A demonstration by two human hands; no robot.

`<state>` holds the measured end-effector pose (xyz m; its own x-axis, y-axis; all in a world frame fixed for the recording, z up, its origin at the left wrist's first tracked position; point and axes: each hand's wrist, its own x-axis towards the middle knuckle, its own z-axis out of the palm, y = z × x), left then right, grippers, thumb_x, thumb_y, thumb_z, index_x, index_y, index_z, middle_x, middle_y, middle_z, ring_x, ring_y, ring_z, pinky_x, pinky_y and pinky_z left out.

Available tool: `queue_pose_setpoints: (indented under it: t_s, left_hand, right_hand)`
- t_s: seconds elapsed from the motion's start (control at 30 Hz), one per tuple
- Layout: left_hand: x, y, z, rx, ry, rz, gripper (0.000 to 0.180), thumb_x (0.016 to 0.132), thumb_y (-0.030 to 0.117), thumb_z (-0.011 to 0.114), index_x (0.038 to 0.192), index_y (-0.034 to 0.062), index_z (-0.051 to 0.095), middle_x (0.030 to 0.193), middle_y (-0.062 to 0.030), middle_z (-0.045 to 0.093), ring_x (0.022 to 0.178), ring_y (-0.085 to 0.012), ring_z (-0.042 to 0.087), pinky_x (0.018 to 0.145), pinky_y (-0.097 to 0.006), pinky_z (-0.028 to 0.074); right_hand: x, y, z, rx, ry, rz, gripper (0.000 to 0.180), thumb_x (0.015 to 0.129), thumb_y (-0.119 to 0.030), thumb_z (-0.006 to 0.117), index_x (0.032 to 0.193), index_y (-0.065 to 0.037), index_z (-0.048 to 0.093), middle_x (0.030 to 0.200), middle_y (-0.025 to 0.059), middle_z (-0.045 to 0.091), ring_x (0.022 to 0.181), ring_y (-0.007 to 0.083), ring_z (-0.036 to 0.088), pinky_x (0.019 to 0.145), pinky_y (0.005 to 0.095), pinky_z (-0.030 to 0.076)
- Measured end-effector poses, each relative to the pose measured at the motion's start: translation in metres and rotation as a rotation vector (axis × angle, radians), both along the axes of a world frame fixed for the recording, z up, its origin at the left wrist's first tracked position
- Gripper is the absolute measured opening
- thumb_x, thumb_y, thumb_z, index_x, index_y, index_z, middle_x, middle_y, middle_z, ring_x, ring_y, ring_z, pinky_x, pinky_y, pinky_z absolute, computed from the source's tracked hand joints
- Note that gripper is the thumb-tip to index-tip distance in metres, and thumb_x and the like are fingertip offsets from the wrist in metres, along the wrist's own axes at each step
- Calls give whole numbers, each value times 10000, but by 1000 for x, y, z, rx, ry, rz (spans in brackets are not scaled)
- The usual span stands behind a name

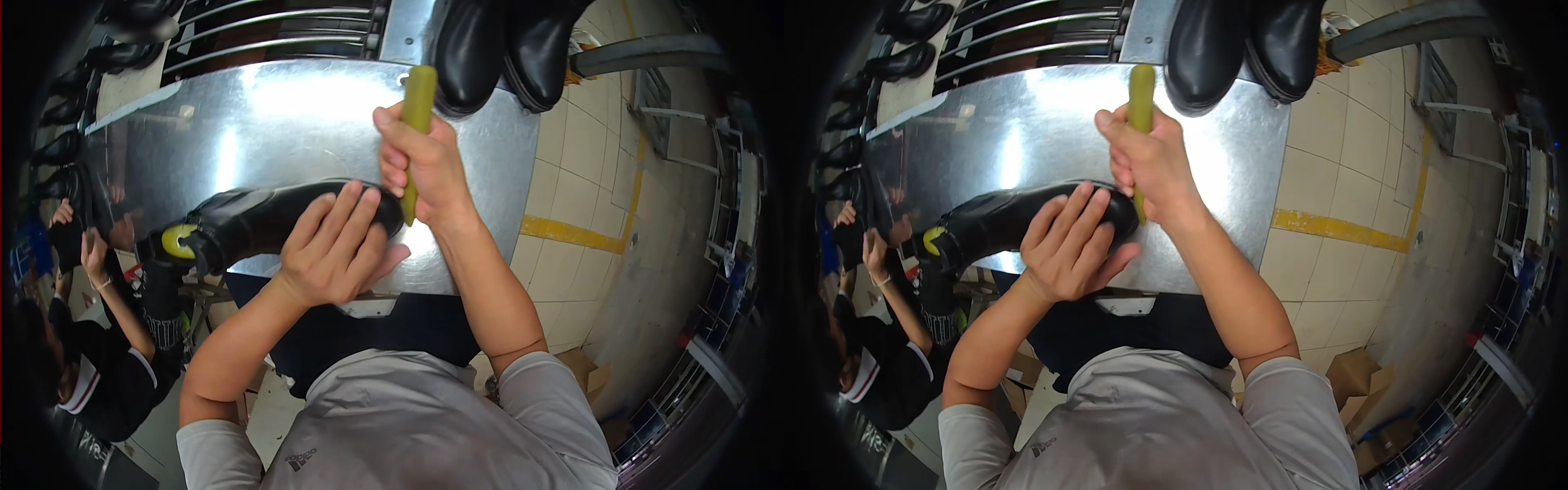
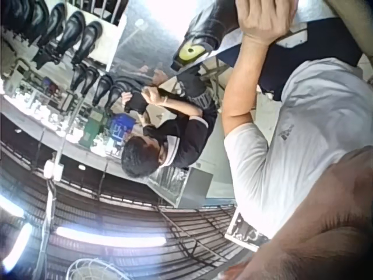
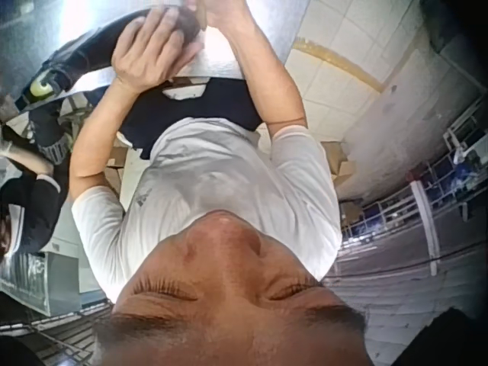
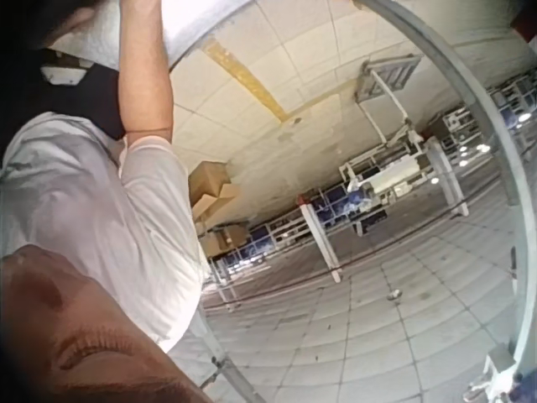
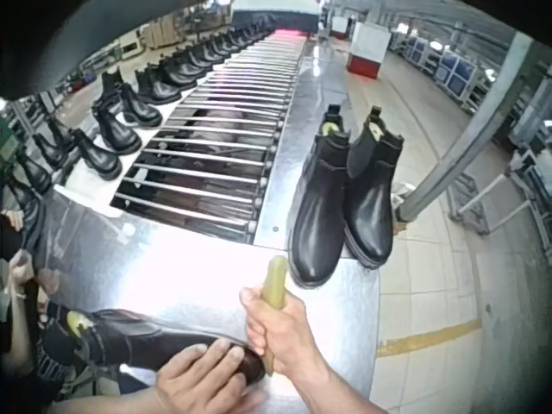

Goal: The person uses a yellow-handled brush to polish black leather boots on a metal workbench. They repeatedly rub the brush against the boot surface, rotate the boot to access different sides, and place the finished boots on a roller conveyor.

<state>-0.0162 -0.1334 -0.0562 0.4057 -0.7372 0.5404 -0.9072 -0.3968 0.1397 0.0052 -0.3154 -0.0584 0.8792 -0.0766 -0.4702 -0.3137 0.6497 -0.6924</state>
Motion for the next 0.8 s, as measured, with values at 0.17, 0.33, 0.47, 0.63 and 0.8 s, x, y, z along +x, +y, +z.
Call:
queue_pose_setpoints:
  t_s: [0.17,0.33,0.47,0.63,0.8]
  left_hand:
    - [2,2,-1,-18,-14,-77,252,922,243,759,833,49,624,1052,-198,753,1024,-366,751,806,-407,558]
    - [2,2,-4,-14,-29,-113,263,947,234,721,767,75,614,1022,-177,762,979,-325,764,761,-373,549]
    - [-2,2,-8,-2,-33,-67,256,959,261,699,777,91,639,1019,-146,769,956,-290,770,829,-363,510]
    - [-3,1,-11,-25,-45,-28,265,964,271,691,771,97,643,1016,-127,771,943,-269,773,842,-353,499]
    - [-6,4,-17,-42,-44,-32,283,968,292,691,771,109,606,994,-110,765,985,-263,767,869,-374,518]
  right_hand:
    - [18,-1,2,-35,0,135,260,957,-252,739,918,-73,555,601,-55,452,436,38,383,396,212,306]
    - [30,0,0,-46,-33,309,285,951,-263,740,876,-76,538,591,-62,445,439,18,373,393,206,290]
    - [34,3,-2,-112,-63,365,276,959,-253,729,857,-84,536,580,-68,444,435,11,375,397,194,285]
    - [48,12,-6,-160,-177,394,274,966,-258,722,854,-88,539,570,-67,451,424,9,373,397,189,282]
    - [53,13,-8,-43,-137,426,272,941,-268,733,872,-75,554,605,-59,460,482,24,395,444,216,309]
